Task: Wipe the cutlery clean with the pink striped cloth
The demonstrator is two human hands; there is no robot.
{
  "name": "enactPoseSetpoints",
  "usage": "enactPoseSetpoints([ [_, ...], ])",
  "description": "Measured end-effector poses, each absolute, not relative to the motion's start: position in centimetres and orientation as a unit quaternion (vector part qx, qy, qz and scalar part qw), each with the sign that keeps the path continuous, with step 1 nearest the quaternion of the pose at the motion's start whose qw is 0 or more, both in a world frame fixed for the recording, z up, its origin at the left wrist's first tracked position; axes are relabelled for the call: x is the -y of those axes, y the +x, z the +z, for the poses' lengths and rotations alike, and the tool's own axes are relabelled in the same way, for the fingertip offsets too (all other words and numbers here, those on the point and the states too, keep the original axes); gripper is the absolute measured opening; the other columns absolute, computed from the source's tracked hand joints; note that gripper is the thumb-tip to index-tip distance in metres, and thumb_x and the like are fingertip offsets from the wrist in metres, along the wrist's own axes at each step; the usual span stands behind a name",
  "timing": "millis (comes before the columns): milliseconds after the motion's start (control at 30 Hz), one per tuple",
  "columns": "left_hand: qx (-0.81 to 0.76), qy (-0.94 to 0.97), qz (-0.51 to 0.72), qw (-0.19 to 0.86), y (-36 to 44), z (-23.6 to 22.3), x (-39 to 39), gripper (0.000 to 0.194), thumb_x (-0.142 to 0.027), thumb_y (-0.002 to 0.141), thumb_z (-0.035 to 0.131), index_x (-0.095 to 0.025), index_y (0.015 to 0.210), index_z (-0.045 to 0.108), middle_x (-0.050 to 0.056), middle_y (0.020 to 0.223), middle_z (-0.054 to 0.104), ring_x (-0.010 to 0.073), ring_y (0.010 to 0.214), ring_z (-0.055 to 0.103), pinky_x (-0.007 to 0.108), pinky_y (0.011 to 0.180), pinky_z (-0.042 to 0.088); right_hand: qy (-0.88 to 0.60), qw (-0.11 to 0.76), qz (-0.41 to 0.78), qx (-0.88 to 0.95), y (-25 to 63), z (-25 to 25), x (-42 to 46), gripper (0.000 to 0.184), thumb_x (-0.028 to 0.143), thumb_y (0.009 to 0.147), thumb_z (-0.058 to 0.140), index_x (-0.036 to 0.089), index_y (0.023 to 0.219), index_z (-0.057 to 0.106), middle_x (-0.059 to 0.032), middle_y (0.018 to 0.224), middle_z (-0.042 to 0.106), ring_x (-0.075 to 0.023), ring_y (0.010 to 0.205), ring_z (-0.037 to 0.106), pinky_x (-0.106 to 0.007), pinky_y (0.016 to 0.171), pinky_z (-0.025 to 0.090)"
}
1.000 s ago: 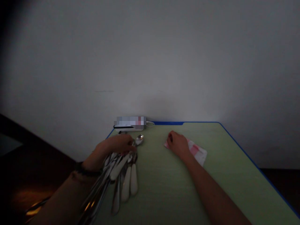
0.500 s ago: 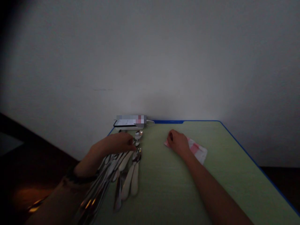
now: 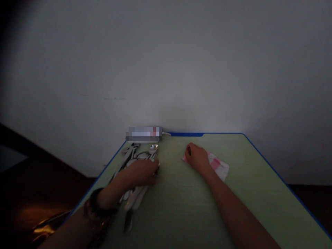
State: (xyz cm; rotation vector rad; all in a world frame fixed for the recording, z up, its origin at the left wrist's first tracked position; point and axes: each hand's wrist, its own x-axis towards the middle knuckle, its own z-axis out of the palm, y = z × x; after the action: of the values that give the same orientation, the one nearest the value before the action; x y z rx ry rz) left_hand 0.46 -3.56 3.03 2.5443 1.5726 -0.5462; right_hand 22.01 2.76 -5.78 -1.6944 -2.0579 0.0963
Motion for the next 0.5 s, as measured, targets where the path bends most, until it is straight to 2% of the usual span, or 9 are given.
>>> enactPoseSetpoints([
  [200, -0.526, 0.835, -0.151, 0.06, -0.6, 2.3, 2.2, 0.042, -0.026, 0.067, 0.057, -0.013, 0.106, 0.052, 0.015, 0.1, 0.066, 0.026, 0.086, 0.064, 0.033, 0.068, 0.052, -0.62, 0.234, 0.051, 0.747, 22.1, -5.9, -2.6, 0.014, 0.029, 0.082, 0.044, 0.02, 0.083, 0.055, -0.0024, 0.074, 0.064, -0.013, 0.063, 0.053, -0.024, 0.056, 0.029],
  [367, -0.558, 0.82, -0.122, 0.036, -0.7, 2.1, 1.8, 0.046, -0.018, 0.072, 0.052, -0.008, 0.116, 0.045, 0.018, 0.103, 0.063, 0.0277, 0.094, 0.061, 0.037, 0.076, 0.05, -0.613, 0.241, 0.054, 0.75, 22.1, -5.9, -2.5, 0.014, 0.029, 0.083, 0.043, 0.02, 0.083, 0.055, -0.0023, 0.072, 0.063, -0.013, 0.063, 0.053, -0.024, 0.056, 0.028],
  [500, -0.578, 0.808, -0.111, 0.027, -0.9, 2.2, 1.6, 0.038, -0.018, 0.075, 0.051, -0.01, 0.112, 0.049, 0.017, 0.103, 0.063, 0.0284, 0.094, 0.061, 0.038, 0.076, 0.05, -0.611, 0.242, 0.055, 0.752, 22.2, -5.9, -2.4, 0.014, 0.028, 0.083, 0.043, 0.019, 0.082, 0.054, -0.0028, 0.072, 0.063, -0.0125, 0.062, 0.052, -0.024, 0.056, 0.028],
])
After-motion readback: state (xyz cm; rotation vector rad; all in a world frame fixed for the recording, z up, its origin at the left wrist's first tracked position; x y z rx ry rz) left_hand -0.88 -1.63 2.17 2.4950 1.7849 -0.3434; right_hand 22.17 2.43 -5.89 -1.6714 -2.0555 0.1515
